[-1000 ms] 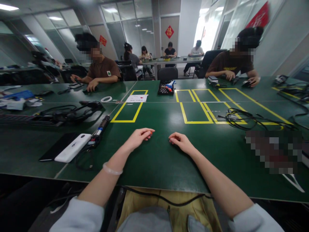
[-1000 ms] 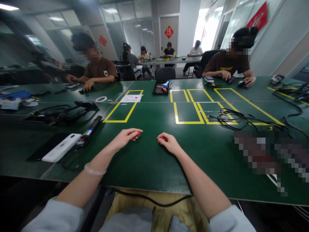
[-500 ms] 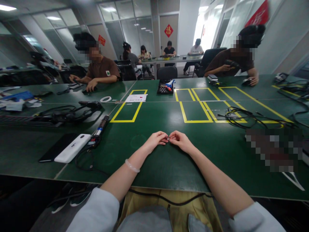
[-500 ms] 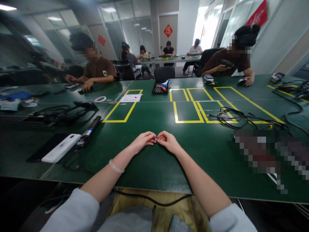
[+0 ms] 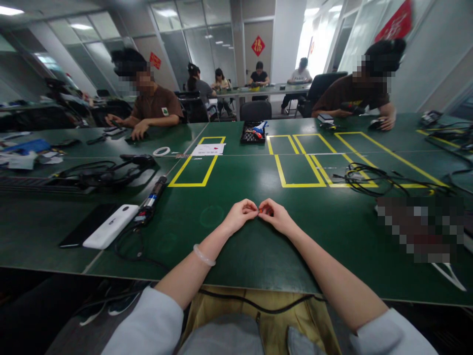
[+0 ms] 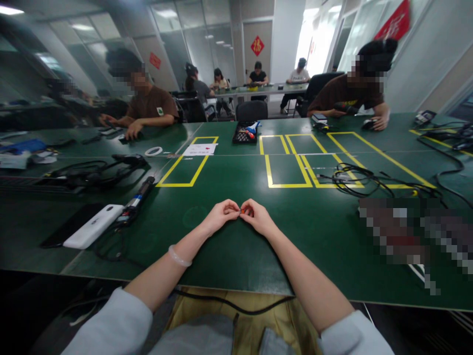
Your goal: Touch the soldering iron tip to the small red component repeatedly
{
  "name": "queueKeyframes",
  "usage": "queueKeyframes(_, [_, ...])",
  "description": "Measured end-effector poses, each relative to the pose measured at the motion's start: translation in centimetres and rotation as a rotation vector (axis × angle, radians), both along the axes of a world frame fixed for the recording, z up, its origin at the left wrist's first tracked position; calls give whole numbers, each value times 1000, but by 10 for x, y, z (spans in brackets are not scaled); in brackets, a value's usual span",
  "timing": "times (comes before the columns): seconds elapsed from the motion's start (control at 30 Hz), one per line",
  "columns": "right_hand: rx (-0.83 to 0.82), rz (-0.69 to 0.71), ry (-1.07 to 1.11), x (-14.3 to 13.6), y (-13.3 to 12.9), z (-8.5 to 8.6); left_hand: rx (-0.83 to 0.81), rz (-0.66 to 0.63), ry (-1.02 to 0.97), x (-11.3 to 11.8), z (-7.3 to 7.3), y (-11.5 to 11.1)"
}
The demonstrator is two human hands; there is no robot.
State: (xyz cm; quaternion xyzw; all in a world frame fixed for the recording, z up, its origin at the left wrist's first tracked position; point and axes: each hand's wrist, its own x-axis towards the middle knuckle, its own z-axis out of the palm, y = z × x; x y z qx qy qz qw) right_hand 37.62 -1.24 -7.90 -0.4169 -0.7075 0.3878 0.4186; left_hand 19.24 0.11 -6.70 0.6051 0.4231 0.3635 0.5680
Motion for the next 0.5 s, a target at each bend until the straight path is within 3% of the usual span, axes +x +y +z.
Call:
queueKeyframes(0.17, [-11,-15,-12,1,2,-1,95,-11,135,-6,11,0])
queueKeyframes(0.27, [-51,-31,-29,3,3,-2,191,-1,391,-35,30,0])
queueKeyframes(0.37, [-73,-27,-23,4,3,-1,343,87,766,-98,46,1])
queueKeyframes(0.5, [-87,-16,-16,4,3,-1,351,439,1369,-212,53,0])
